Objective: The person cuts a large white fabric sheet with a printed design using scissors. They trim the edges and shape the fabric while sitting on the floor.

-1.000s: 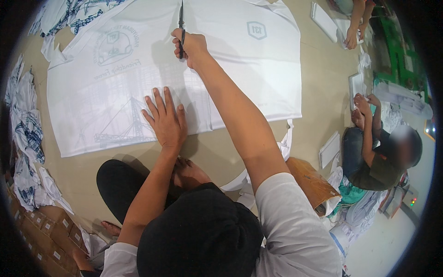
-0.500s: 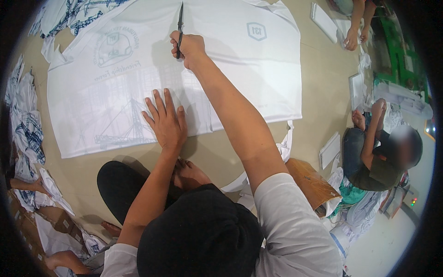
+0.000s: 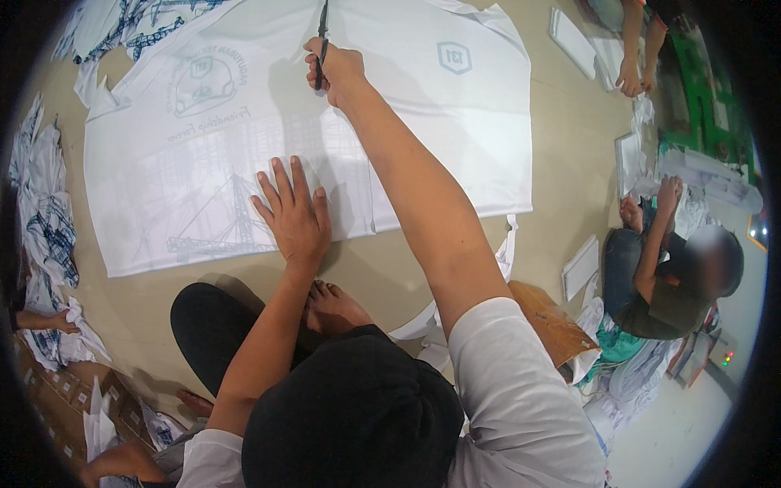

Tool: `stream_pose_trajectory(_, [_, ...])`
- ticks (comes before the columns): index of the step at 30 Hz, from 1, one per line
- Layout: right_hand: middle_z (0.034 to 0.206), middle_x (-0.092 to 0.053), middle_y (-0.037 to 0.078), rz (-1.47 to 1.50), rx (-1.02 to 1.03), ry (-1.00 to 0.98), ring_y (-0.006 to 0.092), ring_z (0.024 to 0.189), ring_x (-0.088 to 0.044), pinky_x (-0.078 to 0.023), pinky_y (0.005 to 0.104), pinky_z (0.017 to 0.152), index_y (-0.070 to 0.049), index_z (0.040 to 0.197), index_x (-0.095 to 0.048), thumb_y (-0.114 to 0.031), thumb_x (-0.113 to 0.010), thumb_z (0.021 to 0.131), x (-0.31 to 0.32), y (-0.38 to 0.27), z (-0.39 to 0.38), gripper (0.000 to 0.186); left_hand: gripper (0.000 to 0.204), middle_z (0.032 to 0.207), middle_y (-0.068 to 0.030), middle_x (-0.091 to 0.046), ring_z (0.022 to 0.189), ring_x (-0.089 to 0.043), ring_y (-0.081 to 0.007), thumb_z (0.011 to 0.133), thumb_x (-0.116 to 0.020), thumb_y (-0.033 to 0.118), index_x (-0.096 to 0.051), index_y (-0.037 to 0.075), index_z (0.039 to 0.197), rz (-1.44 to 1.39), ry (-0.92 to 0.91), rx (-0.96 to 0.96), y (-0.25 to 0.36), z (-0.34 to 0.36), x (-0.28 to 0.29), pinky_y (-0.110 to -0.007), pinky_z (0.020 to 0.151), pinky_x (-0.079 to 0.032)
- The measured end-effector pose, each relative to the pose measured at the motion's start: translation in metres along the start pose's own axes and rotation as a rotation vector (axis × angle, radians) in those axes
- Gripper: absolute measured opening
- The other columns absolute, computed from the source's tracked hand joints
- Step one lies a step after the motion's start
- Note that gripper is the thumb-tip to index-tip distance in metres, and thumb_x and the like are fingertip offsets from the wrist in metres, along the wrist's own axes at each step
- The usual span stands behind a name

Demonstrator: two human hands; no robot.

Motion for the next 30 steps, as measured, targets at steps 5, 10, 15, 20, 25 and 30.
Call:
stream_pose_trajectory(5, [0.072, -0.062, 0.007, -0.024, 0.016, 0.006, 0.0182, 0.055, -0.06, -0.052, 0.0313, 0.05, 0.001, 0.083, -0.066, -0.017, -0.082, 0.082, -0.003, 0.003, 0.003, 0.024, 0.064, 0.175, -0.0207, -0.023, 0.162, -0.012, -0.05, 0.112, -0.041, 0.041, -0.032, 0.015, 0.169, -0.001, -0.002, 0.002, 0.0, 0.0, 0.0, -0.071, 0.125, -0.006])
stream_pose_trajectory(10, [0.072, -0.063, 0.008, -0.029, 0.021, 0.009, 0.0189, 0.056, -0.061, -0.053, 0.0316, 0.051, 0.001, 0.083, -0.066, -0.018, -0.082, 0.082, -0.004, 0.003, 0.003, 0.025, 0.064, 0.175, -0.0207, -0.023, 0.162, -0.012, -0.0498, 0.112, -0.04, 0.043, -0.031, 0.015, 0.169, -0.003, -0.013, 0.005, -0.001, -0.001, 0.0, -0.07, 0.126, -0.005])
stream_pose_trajectory(15, [0.073, -0.063, 0.009, 0.005, 0.011, 0.015, 0.0191, 0.056, -0.061, -0.054, 0.0324, 0.051, 0.002, 0.083, -0.066, -0.019, -0.082, 0.082, -0.006, -0.006, 0.009, 0.027, 0.064, 0.176, -0.0201, -0.022, 0.162, -0.011, -0.0495, 0.112, -0.039, 0.044, -0.031, 0.015, 0.169, -0.014, -0.015, 0.011, -0.001, 0.0, 0.0, -0.07, 0.126, -0.004])
stream_pose_trajectory(20, [0.073, -0.062, 0.007, 0.005, 0.02, -0.006, 0.0168, 0.057, -0.059, -0.052, 0.0303, 0.052, 0.002, 0.089, -0.066, -0.021, -0.084, 0.082, -0.005, -0.01, 0.015, 0.03, 0.064, 0.176, -0.0197, -0.022, 0.162, -0.011, -0.0494, 0.112, -0.039, 0.043, -0.031, 0.015, 0.169, -0.011, -0.013, 0.01, 0.0, 0.0, -0.001, -0.07, 0.126, -0.004])
stream_pose_trajectory(25, [0.073, -0.061, 0.005, 0.014, 0.004, 0.001, 0.0154, 0.058, -0.058, -0.051, 0.0289, 0.052, 0.002, 0.092, -0.066, -0.021, -0.084, 0.082, -0.008, -0.009, 0.016, 0.031, 0.064, 0.176, -0.0201, -0.022, 0.162, -0.011, -0.0497, 0.112, -0.04, 0.042, -0.031, 0.015, 0.169, -0.001, -0.006, 0.009, -0.001, 0.0, -0.001, -0.07, 0.126, -0.005])
stream_pose_trajectory(30, [0.073, -0.063, 0.01, 0.028, 0.023, 0.008, 0.0199, 0.056, -0.062, -0.054, 0.0335, 0.052, 0.003, 0.084, -0.066, -0.017, -0.083, 0.082, -0.008, -0.008, 0.02, 0.027, 0.064, 0.176, -0.0206, -0.023, 0.162, -0.011, -0.0497, 0.112, -0.04, 0.042, -0.031, 0.015, 0.169, -0.002, -0.011, 0.009, 0.0, 0.0, -0.001, -0.071, 0.125, -0.005])
Point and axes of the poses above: each hand's wrist, its own z-axis towards the middle knuckle, its own x-axis out of the back of the hand, y = z × x, the point moved 2 cm from there along z, towards the middle knuckle
